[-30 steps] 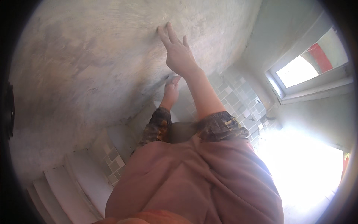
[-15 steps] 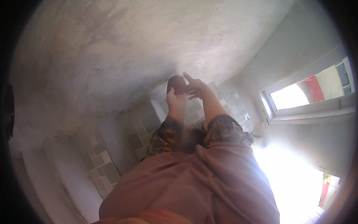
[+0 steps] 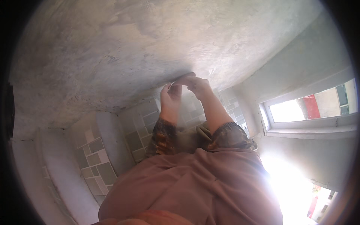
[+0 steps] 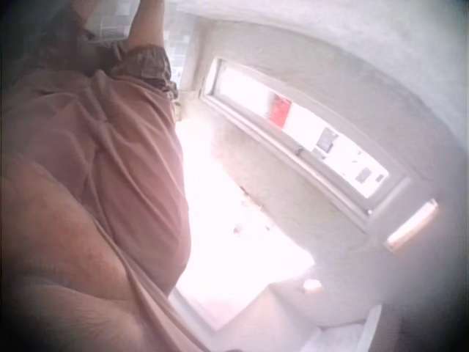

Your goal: The person sands a ceiling surface using a sanding block held in both hands. They move the block across the ceiling in repeated strokes, occasionally pausing to feel the surface with their fingers.

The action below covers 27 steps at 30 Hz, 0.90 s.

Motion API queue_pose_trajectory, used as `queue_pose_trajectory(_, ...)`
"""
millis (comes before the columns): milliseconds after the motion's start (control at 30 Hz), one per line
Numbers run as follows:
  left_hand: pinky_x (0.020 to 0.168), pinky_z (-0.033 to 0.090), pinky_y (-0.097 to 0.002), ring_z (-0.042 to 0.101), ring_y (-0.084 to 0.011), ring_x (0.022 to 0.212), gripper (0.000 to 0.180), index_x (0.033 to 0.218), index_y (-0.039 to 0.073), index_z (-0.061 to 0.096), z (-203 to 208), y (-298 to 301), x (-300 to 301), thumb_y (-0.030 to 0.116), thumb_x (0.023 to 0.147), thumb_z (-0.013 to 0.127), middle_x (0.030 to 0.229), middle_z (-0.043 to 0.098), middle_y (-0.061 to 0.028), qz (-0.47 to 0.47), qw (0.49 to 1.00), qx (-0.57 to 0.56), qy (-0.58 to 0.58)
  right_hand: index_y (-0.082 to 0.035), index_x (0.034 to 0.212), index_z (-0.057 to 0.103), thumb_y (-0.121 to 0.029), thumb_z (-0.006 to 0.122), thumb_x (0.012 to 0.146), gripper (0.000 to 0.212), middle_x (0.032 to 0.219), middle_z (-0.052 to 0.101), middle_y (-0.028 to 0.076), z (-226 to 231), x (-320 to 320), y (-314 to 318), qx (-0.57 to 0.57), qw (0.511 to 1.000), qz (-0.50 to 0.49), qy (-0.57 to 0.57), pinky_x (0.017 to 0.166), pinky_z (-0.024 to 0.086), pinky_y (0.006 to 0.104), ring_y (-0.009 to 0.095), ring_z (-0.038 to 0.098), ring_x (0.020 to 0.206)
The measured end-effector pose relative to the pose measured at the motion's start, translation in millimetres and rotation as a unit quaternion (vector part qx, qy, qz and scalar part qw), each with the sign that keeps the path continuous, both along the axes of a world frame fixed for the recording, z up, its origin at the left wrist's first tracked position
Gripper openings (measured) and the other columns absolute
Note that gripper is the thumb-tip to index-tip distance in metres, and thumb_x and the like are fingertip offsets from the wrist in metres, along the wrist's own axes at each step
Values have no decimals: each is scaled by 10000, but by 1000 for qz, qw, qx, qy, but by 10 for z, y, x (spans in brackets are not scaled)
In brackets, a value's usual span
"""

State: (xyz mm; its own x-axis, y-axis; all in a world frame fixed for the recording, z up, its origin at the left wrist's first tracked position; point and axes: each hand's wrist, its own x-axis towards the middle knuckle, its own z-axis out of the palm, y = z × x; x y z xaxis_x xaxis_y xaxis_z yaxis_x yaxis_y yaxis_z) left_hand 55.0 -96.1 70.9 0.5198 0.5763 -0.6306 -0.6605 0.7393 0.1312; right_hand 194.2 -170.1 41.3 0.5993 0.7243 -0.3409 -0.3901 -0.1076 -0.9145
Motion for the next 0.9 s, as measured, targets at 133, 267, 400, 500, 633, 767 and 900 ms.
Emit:
queue_pose_trajectory(133, 848, 598, -361, 668, -264, 935, 171, 1032, -89, 562, 5, 74, 1, 50, 937, 539, 999, 656, -177, -8, 998, 59, -12, -50, 1012, 644, -173, 734, 888, 196, 903, 649, 34, 375, -139, 18, 42, 972, -59, 222, 697, 527, 307, 142, 625, 789)
queue_pose_trajectory(267, 812, 611, -340, 677, -266, 896, 145, 987, -90, 571, -87, 67, -1, 39, 927, 544, 959, 664, -173, -32, 994, 104, 11, 41, 1179, 642, -144, 664, 919, 320, 991, 616, 99, 575, -269, 57, 18, 967, -108, 230, 734, 516, 338, 220, 614, 912)
queue_pose_trajectory(400, 740, 622, -315, 683, -270, 863, 114, 938, -72, 586, -130, 167, -79, 30, 921, 539, 926, 666, -159, -60, 993, 103, 26, 74, 1194, 607, -109, 651, 924, 328, 1089, 593, 153, 645, -334, 131, 43, 972, -125, 192, 751, 550, 355, 254, 617, 977)
queue_pose_trajectory(500, 789, 596, -351, 658, -248, 875, 172, 1030, -34, 572, -16, 174, -117, 106, 932, 592, 939, 641, -141, 4, 995, 95, 7, 35, 1161, 581, -84, 673, 916, 288, 1010, 616, 103, 713, -388, 197, 25, 973, -173, 151, 729, 566, 331, 195, 630, 887)
queue_pose_trajectory(633, 905, 560, -377, 630, -242, 993, 314, 1102, -34, 560, 225, 130, -188, 222, 942, 649, 1026, 621, -138, -59, 991, 116, -30, 32, 1199, 533, -79, 668, 922, 328, 972, 616, 74, 739, -407, 238, 55, 978, -150, 138, 717, 570, 324, 165, 629, 824)
queue_pose_trajectory(767, 944, 534, -372, 600, -236, 1093, 431, 1163, -43, 549, 275, -6, -50, 293, 932, 687, 1137, 593, -128, -84, 961, 247, 89, 14, 1154, 572, -101, 648, 941, 254, 900, 602, 53, 528, -281, 216, 58, 989, -73, 116, 721, 570, 325, 160, 611, 786)
queue_pose_trajectory(900, 959, 512, -363, 577, -245, 1134, 478, 1209, -52, 541, 163, -71, 84, 309, 933, 691, 1186, 569, -127, -83, 936, 312, 142, 61, 1167, 599, -21, 659, 900, 285, 1139, 588, 157, 272, -159, 191, 70, 997, 7, -41, 793, 584, 314, 220, 655, 918)
